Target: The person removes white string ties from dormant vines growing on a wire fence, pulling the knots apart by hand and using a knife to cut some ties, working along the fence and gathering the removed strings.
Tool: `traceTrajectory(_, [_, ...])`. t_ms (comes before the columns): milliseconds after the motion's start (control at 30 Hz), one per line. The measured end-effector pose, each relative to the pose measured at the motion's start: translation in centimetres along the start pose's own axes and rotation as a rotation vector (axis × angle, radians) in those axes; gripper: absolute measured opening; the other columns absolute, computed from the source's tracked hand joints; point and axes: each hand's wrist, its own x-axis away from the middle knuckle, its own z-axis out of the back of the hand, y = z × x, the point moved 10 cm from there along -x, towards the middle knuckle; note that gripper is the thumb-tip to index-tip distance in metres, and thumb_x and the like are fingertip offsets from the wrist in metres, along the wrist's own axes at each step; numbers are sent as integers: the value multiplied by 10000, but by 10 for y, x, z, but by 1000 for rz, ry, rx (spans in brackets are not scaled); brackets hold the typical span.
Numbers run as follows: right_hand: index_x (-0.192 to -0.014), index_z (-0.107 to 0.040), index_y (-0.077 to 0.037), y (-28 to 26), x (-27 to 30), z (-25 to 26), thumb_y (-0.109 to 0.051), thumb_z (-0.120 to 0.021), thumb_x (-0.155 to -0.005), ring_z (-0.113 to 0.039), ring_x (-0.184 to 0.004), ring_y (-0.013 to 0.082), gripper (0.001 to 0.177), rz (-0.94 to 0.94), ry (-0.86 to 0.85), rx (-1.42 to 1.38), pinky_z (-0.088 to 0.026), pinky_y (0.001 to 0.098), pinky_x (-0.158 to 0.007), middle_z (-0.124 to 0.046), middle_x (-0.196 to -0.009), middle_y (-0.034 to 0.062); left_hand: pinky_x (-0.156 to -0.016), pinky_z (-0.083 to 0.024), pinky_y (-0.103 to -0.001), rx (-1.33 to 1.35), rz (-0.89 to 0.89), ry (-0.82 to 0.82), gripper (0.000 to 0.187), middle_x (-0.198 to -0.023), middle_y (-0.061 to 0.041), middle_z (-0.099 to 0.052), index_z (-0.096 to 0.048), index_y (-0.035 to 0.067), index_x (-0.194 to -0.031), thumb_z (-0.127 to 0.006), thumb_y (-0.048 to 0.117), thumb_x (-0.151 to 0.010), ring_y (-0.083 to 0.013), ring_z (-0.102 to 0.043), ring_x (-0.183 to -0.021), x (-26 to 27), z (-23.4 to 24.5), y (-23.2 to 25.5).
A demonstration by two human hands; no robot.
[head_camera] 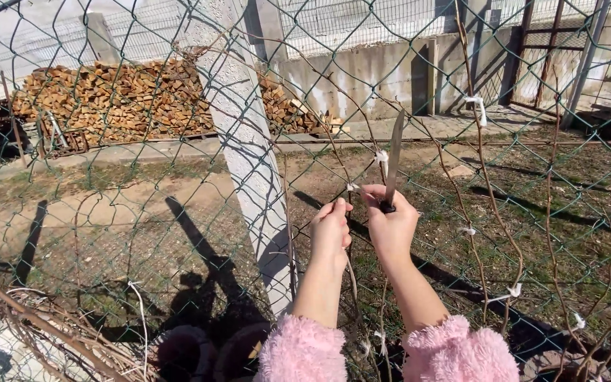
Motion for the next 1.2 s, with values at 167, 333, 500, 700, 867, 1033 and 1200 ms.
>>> traceTrajectory(167, [-914,-821,-147,19,0,3,-39,-837,-817,-598,-623,108,145,-151,-27,-26,-506,250,-593,-696,-681,60,-701,-408,-214,38,24,-48,215,-972,-46,-674,-696,61,-991,-650,271,-1000,-131,-629,-867,-2,-6,-8])
traceTrajectory(333, [-895,-818,-104,20,8,-1,-63,-848,-811,-550,-540,77,98,-274,-43,-85,-476,231,-474,-696,-638,47,-781,-541,-203,178,50,-101,228,-1065,-129,-751,-699,-1,-1058,-675,217,-997,-187,-748,-963,-17,-10,-19])
traceTrajectory(500, [-865,-824,-104,11,12,-2,-66,-907,-743,-629,-682,101,152,-219,-79,-62,-526,262,-643,-749,-723,88,-866,-543,-228,327,47,-68,221,-1124,-172,-732,-693,-29,-1073,-711,164,-967,-200,-710,-1008,-7,-15,-11])
traceTrajectory(700, [-1001,-821,-208,-21,4,19,-264,-935,-751,-729,-912,206,281,-55,-176,175,-531,317,-836,-781,-881,41,-725,-587,-247,279,46,9,159,-893,-123,-765,-776,40,-961,-807,174,-882,-201,-750,-764,-53,-3,-43])
traceTrajectory(867, [-984,-823,-277,-12,-1,5,-292,-923,-713,-736,-956,192,289,22,-327,401,-540,308,-837,-785,-920,-53,-674,-567,-232,237,53,44,174,-859,-92,-761,-793,66,-972,-801,217,-888,-163,-716,-734,-33,-8,-29])
traceTrajectory(1033, [-982,-809,-215,-50,-6,-2,-128,-726,-898,-743,-900,292,146,239,-419,561,-574,398,-794,-778,-966,-4,-728,-622,-321,282,35,55,229,-841,-120,-744,-755,34,-993,-864,160,-835,-213,-729,-722,-30,-11,-25])
traceTrajectory(1200, [-1045,-774,-240,-41,-28,-8,-199,-643,-978,-729,-962,274,153,197,-481,527,-568,398,-824,-743,-1064,-36,-795,-644,-380,348,-27,61,267,-883,-147,-717,-675,22,-1038,-824,-5,-818,-263,-755,-791,-39,-5,-34])
